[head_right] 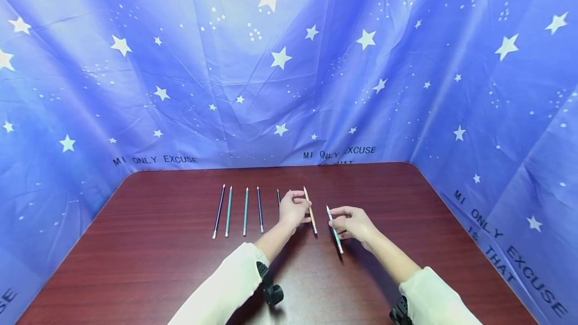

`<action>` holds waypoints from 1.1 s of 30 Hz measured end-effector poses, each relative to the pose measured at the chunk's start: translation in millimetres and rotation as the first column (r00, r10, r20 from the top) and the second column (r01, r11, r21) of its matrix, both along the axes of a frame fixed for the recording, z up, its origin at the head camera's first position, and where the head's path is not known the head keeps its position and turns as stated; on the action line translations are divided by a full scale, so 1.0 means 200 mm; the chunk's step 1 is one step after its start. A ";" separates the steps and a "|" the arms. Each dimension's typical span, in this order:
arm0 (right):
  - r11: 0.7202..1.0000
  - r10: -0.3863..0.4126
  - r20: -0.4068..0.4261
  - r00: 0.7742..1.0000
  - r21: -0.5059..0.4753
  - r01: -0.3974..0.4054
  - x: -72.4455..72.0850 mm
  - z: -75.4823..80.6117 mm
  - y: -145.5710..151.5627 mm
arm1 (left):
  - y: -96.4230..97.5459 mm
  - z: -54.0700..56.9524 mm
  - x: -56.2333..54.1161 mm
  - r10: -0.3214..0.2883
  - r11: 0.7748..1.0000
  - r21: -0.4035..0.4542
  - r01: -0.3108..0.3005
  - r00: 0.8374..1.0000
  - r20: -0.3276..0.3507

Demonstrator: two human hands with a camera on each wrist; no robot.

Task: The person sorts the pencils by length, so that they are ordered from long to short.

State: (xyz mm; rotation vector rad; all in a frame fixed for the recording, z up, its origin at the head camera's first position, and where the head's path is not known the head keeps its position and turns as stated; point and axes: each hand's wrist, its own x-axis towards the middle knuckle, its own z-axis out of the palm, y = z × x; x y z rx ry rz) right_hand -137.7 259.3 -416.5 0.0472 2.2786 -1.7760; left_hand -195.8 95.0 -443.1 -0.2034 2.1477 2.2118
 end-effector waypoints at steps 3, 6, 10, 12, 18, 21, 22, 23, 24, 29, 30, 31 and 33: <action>1.000 -0.008 -0.001 1.000 0.003 0.008 0.00 0.00 0.01 | 0.01 0.01 -0.03 -0.006 1.000 -0.016 0.006 1.000 -0.022; 1.000 -0.010 -0.002 1.000 0.004 0.010 0.00 0.00 0.00 | 0.00 0.02 -0.06 -0.002 0.999 -0.044 0.000 0.999 -0.042; 1.000 0.000 -0.003 1.000 -0.001 0.000 -0.01 0.00 0.00 | -0.01 0.01 -0.09 0.013 0.996 -0.082 -0.018 0.998 -0.060; 1.000 0.002 -0.002 1.000 -0.004 -0.002 -0.01 0.00 0.00 | 0.00 0.00 -0.10 0.012 0.995 -0.100 -0.019 0.998 -0.068; 1.000 -0.001 -0.006 1.000 -0.007 0.001 -0.01 0.00 0.02 | 0.02 -0.05 -0.12 0.005 0.986 -0.163 -0.021 0.995 -0.097; 1.000 -0.003 -0.002 1.000 -0.005 0.003 -0.01 -0.01 0.02 | 0.02 -0.06 -0.13 0.025 0.977 -0.208 -0.048 0.993 -0.114; 1.000 -0.005 -0.001 1.000 -0.005 0.005 -0.01 -0.02 0.02 | 0.02 -0.06 -0.13 0.031 0.973 -0.224 -0.057 0.993 -0.118; 1.000 -0.005 -0.001 1.000 -0.005 0.005 -0.01 -0.02 0.02 | 0.02 -0.06 -0.13 0.033 0.969 -0.238 -0.062 0.992 -0.123; 1.000 -0.005 -0.002 1.000 -0.005 0.005 -0.01 -0.03 0.03 | 0.02 -0.07 -0.13 0.033 0.966 -0.250 -0.064 0.991 -0.126; 1.000 -0.010 0.000 1.000 -0.010 0.010 -0.01 -0.04 0.03 | 0.03 -0.08 -0.13 0.020 0.959 -0.277 -0.057 0.991 -0.135; 1.000 -0.012 0.001 1.000 -0.011 0.012 -0.01 -0.04 0.03 | 0.03 -0.08 -0.13 0.018 0.960 -0.276 -0.054 0.991 -0.132; 1.000 -0.012 0.003 1.000 -0.010 0.012 -0.01 -0.04 0.03 | 0.04 -0.08 -0.13 0.016 0.959 -0.279 -0.054 0.991 -0.134; 1.000 -0.006 0.005 1.000 -0.006 0.006 0.00 -0.04 0.03 | 0.04 -0.08 -0.14 0.017 0.958 -0.280 -0.055 0.991 -0.134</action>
